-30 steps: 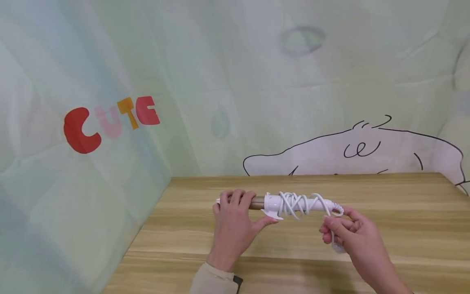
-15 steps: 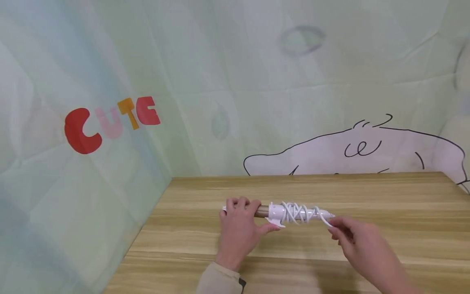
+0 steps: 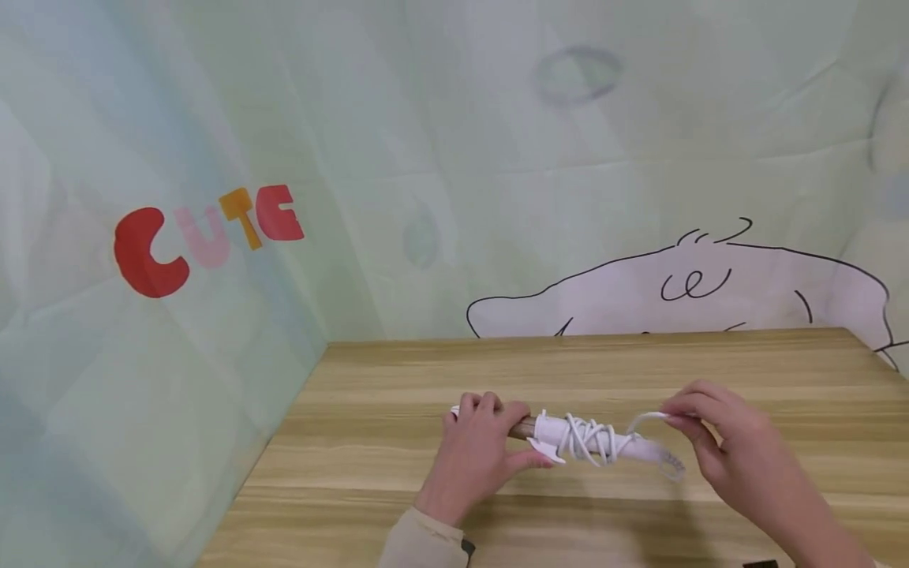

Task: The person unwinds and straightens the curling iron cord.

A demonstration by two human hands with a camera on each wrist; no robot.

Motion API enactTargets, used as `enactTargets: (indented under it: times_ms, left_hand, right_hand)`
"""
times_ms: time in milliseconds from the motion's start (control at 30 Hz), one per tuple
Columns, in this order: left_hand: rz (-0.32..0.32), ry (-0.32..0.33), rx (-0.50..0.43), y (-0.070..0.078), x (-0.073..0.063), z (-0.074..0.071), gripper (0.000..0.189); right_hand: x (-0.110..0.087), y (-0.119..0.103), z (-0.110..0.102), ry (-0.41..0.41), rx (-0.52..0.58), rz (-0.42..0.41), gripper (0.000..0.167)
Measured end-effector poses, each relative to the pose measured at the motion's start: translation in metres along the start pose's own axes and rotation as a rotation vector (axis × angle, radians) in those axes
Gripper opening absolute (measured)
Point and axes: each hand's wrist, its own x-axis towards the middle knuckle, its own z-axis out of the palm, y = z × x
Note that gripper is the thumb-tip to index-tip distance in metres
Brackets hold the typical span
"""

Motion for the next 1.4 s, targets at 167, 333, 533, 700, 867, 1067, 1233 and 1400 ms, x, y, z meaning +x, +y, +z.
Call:
enactTargets:
  times_ms: [167,333,533,700,867,1067,1233,1400]
  left_hand:
    - [0.101,-0.080,-0.066,0.005,-0.002,-0.003,0.061]
    - [0.191,-0.107,-0.187,0.006,-0.001,-0.005,0.059]
    - [0.174,-0.099,-0.382,0.001,-0.002,-0.014,0.057]
    - [0.144,-0.052,-0.421,-0.001,-0.002,-0.022,0.057]
    - [0.119,0.059,-0.339,-0.003,0.000,-0.029,0.057]
    - [0.078,0.171,-0.224,-0.003,0.002,-0.032,0.058]
    - [-0.004,0.155,-0.129,0.001,0.000,-0.030,0.062]
    - [-0.099,0.183,-0.030,0.005,0.003,-0.026,0.066]
  right_hand:
    - [-0.002,0.011,-0.006,0.012,-0.022,0.013,0.051]
    - [-0.011,0.032,0.001,0.040,-0.020,0.052,0.049]
    - [-0.029,0.057,0.026,0.055,0.031,0.034,0.046]
    - [-0.041,0.064,0.041,-0.027,0.055,-0.031,0.039]
    - [-0.047,0.063,0.045,-0.182,-0.018,0.013,0.013]
    - [-0.046,0.041,0.053,-0.273,-0.031,0.213,0.026]
    - [-0.037,0.008,0.060,-0.286,-0.042,0.222,0.036]
    - [-0.025,-0.022,0.057,-0.355,0.166,0.312,0.042]
